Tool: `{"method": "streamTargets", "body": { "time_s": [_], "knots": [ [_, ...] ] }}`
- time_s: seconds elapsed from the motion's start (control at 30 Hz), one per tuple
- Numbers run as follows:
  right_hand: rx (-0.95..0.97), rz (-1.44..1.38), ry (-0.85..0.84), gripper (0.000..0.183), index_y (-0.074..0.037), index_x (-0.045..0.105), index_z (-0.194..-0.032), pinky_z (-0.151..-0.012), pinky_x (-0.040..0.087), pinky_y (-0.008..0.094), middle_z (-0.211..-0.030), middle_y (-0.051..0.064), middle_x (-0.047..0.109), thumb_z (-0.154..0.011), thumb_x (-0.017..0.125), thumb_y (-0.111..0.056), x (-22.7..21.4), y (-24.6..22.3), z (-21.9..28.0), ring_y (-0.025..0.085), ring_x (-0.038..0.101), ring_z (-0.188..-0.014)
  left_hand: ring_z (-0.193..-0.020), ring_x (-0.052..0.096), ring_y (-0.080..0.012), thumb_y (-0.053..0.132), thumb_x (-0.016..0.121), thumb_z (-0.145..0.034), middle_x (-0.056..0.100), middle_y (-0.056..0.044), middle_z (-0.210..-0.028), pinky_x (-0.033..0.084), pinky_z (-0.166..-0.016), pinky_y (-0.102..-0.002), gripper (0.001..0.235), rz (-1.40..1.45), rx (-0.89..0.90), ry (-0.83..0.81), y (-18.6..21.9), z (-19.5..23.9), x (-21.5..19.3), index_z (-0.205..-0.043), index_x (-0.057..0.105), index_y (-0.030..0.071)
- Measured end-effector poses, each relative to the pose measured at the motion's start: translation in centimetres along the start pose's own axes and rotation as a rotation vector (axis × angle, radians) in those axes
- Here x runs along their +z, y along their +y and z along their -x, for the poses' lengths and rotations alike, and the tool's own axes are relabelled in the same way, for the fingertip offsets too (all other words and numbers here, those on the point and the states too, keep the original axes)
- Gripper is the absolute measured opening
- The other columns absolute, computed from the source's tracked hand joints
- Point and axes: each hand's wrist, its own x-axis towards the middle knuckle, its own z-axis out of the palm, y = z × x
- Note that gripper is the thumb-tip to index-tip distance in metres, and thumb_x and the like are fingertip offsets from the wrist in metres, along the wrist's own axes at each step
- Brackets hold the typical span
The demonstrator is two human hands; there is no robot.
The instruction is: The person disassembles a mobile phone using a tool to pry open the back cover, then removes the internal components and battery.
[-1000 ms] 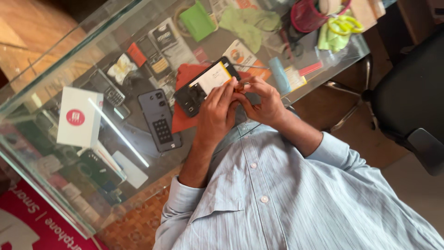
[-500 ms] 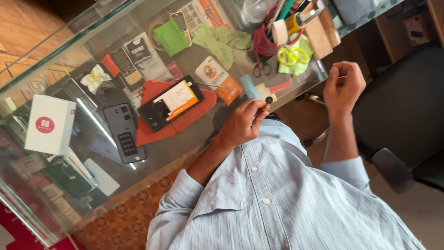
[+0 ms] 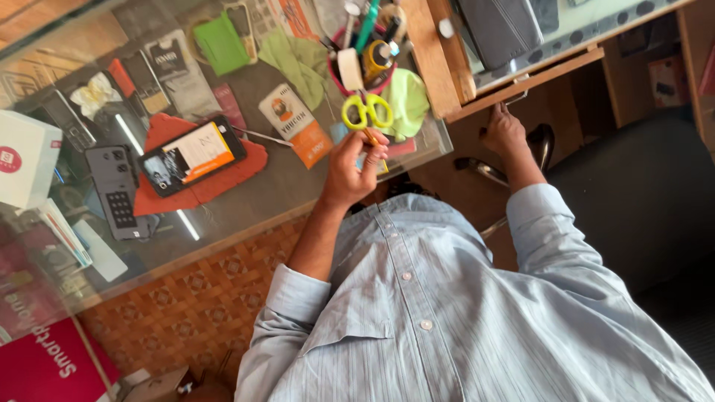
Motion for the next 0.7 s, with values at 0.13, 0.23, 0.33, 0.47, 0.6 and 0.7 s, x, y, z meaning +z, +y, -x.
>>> {"method": "streamTargets", "body": {
  "time_s": [0.13,0.23,0.33,0.47,0.6,0.7],
  "knots": [
    [-0.054,0.074,-0.034,0.087,0.004,0.056,-0.129,-0.099,0.053,0.045,-0.128,0.024,0.064,-0.071,0.091,-0.051,2.3,3.8,6.9,0.038,0.063,-0.120,-0.088,0.074,-0.0179,0.000,0.062,-0.103,0.069,-0.011,-0.106,0.062,-0.078,-0.028,0.004,-0.027,0.005,0.018,0.3,0.2,0.2,-0.106,0.062,-0.002],
    [0.032,0.020,-0.183,0.049,-0.012,0.070,-0.127,-0.104,0.056,0.043,-0.125,0.015,0.072,-0.080,0.077,-0.024,3.2,6.3,11.3,0.034,0.068,-0.120,-0.089,0.072,-0.0173,-0.001,0.062,-0.104,0.068,-0.012,-0.106,0.062,-0.080,-0.029,0.003,-0.011,-0.008,0.026,0.4,0.3,0.4,-0.107,0.061,-0.003],
    [0.051,-0.017,-0.167,0.053,-0.005,0.069,-0.121,-0.096,0.057,0.044,-0.116,0.019,0.072,-0.072,0.080,-0.023,3.8,7.1,13.5,0.037,0.068,-0.109,-0.091,0.071,-0.0166,-0.001,0.061,-0.106,0.067,-0.012,-0.107,0.063,-0.081,-0.029,0.003,0.004,-0.015,0.024,0.4,0.5,0.4,-0.107,0.061,-0.004],
    [-0.005,0.053,-0.262,0.052,0.000,0.070,-0.115,-0.083,0.057,0.045,-0.111,0.022,0.071,-0.071,0.080,-0.026,3.2,7.0,13.9,0.037,0.068,-0.100,-0.089,0.071,-0.0162,-0.001,0.061,-0.106,0.067,-0.012,-0.107,0.062,-0.080,-0.029,0.005,-0.013,-0.027,0.023,0.4,0.9,0.3,-0.108,0.061,-0.004],
    [0.065,0.026,-0.536,0.026,-0.003,0.076,-0.100,-0.077,0.060,0.041,-0.086,0.017,0.074,-0.093,0.070,-0.027,-2.6,7.1,10.1,0.031,0.072,-0.079,-0.090,0.070,-0.0172,-0.001,0.062,-0.105,0.067,-0.012,-0.107,0.062,-0.079,-0.029,0.004,-0.047,-0.011,0.042,0.4,0.6,0.6,-0.107,0.061,-0.004],
    [-0.069,-0.205,0.131,0.021,-0.007,0.079,-0.095,-0.072,0.060,0.042,-0.085,0.017,0.074,-0.103,0.073,-0.024,-3.5,8.7,4.2,0.031,0.072,-0.075,-0.090,0.071,-0.0179,0.000,0.062,-0.105,0.068,-0.013,-0.107,0.062,-0.078,-0.029,0.004,-0.093,0.000,0.053,0.4,0.9,0.8,-0.107,0.061,-0.004]
  ]
}}
